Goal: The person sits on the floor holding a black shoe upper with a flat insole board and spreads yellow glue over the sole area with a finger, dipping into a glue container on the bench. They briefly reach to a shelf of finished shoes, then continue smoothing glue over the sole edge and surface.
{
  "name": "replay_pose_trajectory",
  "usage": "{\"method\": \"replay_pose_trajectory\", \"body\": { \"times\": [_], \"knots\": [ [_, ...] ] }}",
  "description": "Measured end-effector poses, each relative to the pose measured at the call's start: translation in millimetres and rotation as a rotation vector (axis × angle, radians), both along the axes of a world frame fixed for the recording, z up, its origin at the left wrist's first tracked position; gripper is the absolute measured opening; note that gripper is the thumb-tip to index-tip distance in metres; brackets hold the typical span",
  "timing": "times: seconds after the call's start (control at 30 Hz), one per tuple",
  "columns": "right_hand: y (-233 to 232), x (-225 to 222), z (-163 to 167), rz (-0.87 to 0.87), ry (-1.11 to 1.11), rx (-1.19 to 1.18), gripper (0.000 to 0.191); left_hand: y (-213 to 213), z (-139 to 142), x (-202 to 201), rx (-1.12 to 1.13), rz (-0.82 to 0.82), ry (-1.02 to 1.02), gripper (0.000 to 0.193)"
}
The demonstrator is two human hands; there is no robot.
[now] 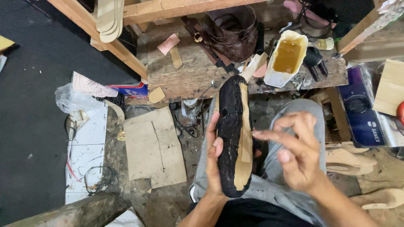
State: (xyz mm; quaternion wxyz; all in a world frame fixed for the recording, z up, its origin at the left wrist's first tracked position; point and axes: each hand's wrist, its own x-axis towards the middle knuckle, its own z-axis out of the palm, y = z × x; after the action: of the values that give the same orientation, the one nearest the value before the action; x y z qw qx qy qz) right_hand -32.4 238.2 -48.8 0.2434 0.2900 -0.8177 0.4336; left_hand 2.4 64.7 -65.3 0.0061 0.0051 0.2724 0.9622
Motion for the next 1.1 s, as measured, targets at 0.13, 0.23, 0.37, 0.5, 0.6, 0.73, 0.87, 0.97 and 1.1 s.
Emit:
{"method": "replay_pose_trajectory", "body": {
  "times": [0.13, 0.23, 0.37, 0.5, 0.6, 0.73, 0.87, 0.97, 1.1],
  "knots": [
    [-17.6, 35.8, 4.5, 0.072, -0.017, 0.068, 0.068, 3.3, 8.4, 1.8, -0.097, -0.009, 0.025, 0.071],
    [-21.9, 41.6, 10.1, 0.010, 0.045, 0.154, 0.070, 4.0, 12.1, 3.0, -0.103, -0.022, 0.031, 0.072],
    [-17.0, 42.0, 17.4, -0.064, 0.172, 0.203, 0.057, 4.2, 13.8, 6.3, 0.039, -0.093, 0.035, 0.072],
    [-13.6, 39.0, 12.8, -0.053, 0.148, 0.214, 0.060, 4.7, 13.1, 7.8, -0.014, -0.085, 0.005, 0.074],
    [-11.1, 39.7, 7.5, -0.047, 0.231, 0.249, 0.056, 2.5, 12.5, 7.9, 0.013, -0.100, -0.029, 0.074],
    [-8.7, 37.8, 4.4, -0.025, 0.221, 0.249, 0.051, 2.8, 11.6, 7.1, 0.020, -0.107, -0.028, 0.073],
    [-4.9, 37.7, 6.9, -0.016, 0.336, 0.298, 0.045, 3.8, 11.7, 8.1, 0.056, -0.127, -0.056, 0.071],
    [-5.5, 37.5, 6.5, -0.046, 0.218, 0.252, 0.050, 4.4, 11.8, 7.4, 0.042, -0.129, -0.056, 0.070],
    [-2.9, 39.9, 5.4, 0.007, 0.329, 0.287, 0.044, 2.0, 12.1, 6.9, -0.022, -0.115, -0.073, 0.070]
  ]
}}
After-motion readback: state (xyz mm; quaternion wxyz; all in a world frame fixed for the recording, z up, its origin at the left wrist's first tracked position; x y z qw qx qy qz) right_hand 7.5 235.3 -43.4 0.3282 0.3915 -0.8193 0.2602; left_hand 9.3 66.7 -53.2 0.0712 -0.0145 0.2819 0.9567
